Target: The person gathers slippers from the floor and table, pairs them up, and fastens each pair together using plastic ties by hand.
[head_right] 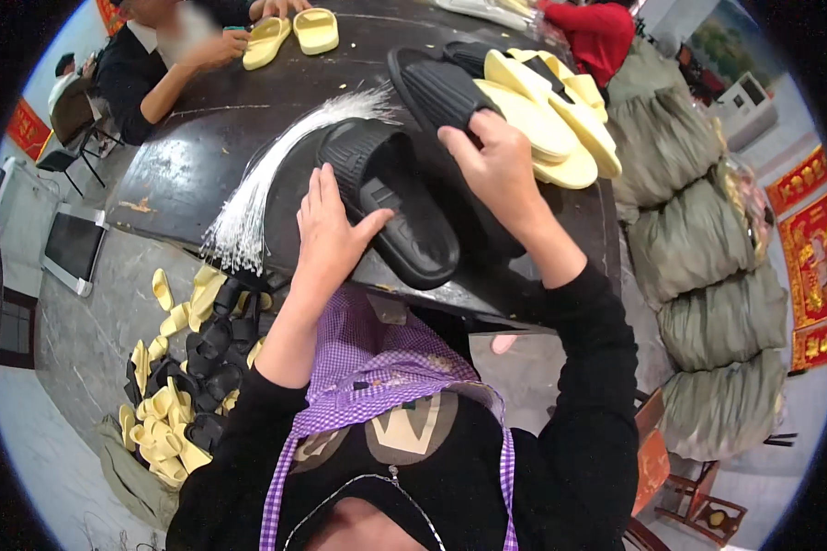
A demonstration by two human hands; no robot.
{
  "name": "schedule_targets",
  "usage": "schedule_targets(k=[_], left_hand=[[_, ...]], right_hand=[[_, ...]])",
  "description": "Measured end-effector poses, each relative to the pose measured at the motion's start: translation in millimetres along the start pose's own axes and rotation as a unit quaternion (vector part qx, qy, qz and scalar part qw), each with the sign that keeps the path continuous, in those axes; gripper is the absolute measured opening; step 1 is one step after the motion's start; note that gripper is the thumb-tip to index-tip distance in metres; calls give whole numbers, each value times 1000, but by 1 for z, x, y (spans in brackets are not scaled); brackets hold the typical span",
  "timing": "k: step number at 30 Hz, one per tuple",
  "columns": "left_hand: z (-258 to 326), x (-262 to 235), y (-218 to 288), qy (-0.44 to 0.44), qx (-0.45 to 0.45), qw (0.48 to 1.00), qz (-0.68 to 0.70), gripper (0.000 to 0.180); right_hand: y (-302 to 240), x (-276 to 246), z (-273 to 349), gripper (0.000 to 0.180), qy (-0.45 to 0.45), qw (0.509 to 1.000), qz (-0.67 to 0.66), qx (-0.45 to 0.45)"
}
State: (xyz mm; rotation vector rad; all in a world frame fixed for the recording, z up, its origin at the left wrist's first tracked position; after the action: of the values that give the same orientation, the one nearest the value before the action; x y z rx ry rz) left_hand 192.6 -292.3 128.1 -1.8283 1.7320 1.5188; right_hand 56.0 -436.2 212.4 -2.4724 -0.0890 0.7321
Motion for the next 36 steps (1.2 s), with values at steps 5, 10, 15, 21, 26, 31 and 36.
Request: schedule_targets(k=[5, 10, 15, 21, 26, 31, 36], left_hand=[[-2, 5, -1, 36, -11, 998, -46, 77], [-9, 6, -22, 12, -30, 999, -23, 66], [-1, 0, -32, -16, -39, 939, 342, 58], [18, 1, -24, -182, -102, 497, 842, 56], [17, 2, -9, -205, -141, 454, 855, 58], [20, 9, -16, -207, -143, 474, 844, 62], [24, 12, -21, -272, -184, 412, 850, 69]], right_hand=[[20, 2, 31, 32, -3, 988, -108, 112], [32, -2, 34, 27, 4, 955, -240, 173], [46, -11, 37, 17, 37, 712, -595, 370], [47, 9, 53, 29, 18, 410, -834, 369], [52, 12, 60, 30, 34, 379, -834, 399], [56, 12, 62, 31, 28, 354, -846, 397], [52, 10, 60, 30, 38, 353, -844, 402]])
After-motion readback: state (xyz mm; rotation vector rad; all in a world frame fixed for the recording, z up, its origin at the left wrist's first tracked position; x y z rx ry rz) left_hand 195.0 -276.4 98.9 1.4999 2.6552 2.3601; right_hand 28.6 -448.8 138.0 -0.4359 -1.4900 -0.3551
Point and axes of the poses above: each hand's wrist, its own z-axis away from the middle knuckle, its own x-axis out of the palm, y = z × x, the point moved 3 cm from there along -z, towards the middle knuckle, and after that the axes turned 8 degrees about -z, right-handed, at the moved point
